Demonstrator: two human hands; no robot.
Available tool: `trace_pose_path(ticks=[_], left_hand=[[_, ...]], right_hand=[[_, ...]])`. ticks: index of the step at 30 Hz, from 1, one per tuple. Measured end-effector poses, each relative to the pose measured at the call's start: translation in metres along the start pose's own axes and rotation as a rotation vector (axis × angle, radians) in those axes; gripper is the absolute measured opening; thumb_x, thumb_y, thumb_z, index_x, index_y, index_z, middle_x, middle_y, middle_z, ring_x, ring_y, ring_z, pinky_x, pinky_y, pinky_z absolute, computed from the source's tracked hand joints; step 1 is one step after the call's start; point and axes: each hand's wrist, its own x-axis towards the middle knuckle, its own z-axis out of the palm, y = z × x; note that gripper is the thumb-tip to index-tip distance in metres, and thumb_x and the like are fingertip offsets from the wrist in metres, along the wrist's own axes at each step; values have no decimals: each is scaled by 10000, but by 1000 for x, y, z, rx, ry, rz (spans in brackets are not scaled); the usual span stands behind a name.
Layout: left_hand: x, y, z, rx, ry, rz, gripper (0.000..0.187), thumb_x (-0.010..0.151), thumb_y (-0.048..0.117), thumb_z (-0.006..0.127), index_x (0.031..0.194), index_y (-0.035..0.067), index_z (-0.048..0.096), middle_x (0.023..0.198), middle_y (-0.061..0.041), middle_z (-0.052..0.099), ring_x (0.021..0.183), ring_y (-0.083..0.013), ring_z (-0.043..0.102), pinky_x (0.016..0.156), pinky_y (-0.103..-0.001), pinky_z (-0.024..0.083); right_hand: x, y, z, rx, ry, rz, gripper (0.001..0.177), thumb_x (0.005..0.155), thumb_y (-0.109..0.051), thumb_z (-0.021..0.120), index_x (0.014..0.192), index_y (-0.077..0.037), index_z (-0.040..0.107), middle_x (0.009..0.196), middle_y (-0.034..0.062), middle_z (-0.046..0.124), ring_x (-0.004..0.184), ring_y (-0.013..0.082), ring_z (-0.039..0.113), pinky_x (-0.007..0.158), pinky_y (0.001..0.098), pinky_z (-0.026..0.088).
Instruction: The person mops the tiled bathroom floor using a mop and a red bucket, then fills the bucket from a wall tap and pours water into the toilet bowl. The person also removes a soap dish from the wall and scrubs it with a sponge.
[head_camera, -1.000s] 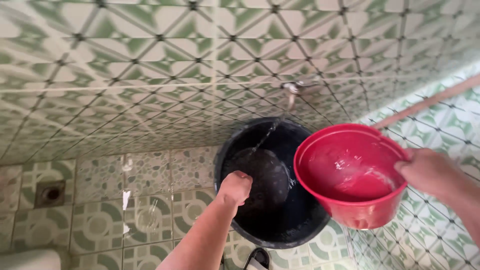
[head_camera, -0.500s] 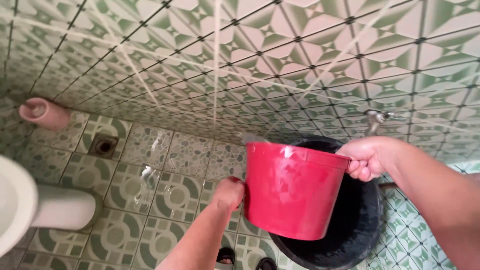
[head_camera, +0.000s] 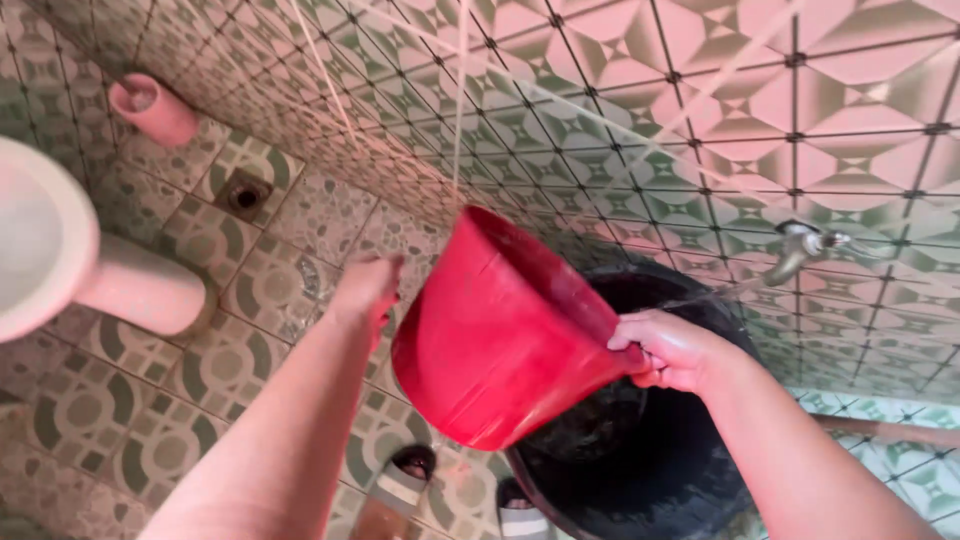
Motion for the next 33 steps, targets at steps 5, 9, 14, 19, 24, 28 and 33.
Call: trace_pose_path(ticks=[5,9,14,19,24,28,33], left_hand=[[-40,-6,49,-123,17,-15,463,939,323,604,1298,30,616,867,-113,658,745,-279,705,632,-396,582],[-79,-28,117,-314,-132,-31,347,968,185,542,1225,-32,624,739,-172,662,591,-302,697,503,-431,606],[-80,-105,210,-137,-294,-101,358,901,276,674,1129,4,725,817,-207,734,697,-320,776,579,-432,660],[-69,-201,267,-137,-291,-121,333,833,254,693,1056,19,768,807,-201,716,672,-305,757,497,-370,657],[-101,-192,244,182,-357,-107,380,853,429,610,1121,215,773,1078,-111,750,1171,-322,678,997,-459,563],[-94,-197,240,141,-371,-156,397,845,401,557,1174,268,734,1148,-52,732,1230,-279,648,1034,-438,539],[-97,-175,222,85,-359,-146,545,846,356,548,1349,167,643,1272,-123,694,1297,-310,611,1059,-471,524]], right_hand=[[-68,-30,-47,-468,365,-214,209,762,-19,714,955,58,736,580,54,425,432,163,438,374,299,420],[-76,-37,-87,-654,399,-132,92,793,-19,715,801,51,775,556,70,488,443,199,494,374,295,430],[71,19,-145,-1516,573,96,520,666,-627,681,924,-223,881,867,93,824,998,275,786,830,405,628],[142,100,-92,-1659,671,79,592,893,-405,539,1428,-155,584,1219,229,739,1079,405,751,873,529,603],[135,159,-14,-1581,531,-15,755,1010,-79,450,1674,-209,116,1607,329,163,1166,572,652,991,591,584],[181,221,-19,-1797,484,50,671,1046,-188,231,1663,-255,-23,1701,154,-168,1392,625,160,910,558,563],[163,193,19,-1368,481,165,818,1054,-229,499,1670,-295,-35,1493,453,-329,1335,683,431,1079,641,488]])
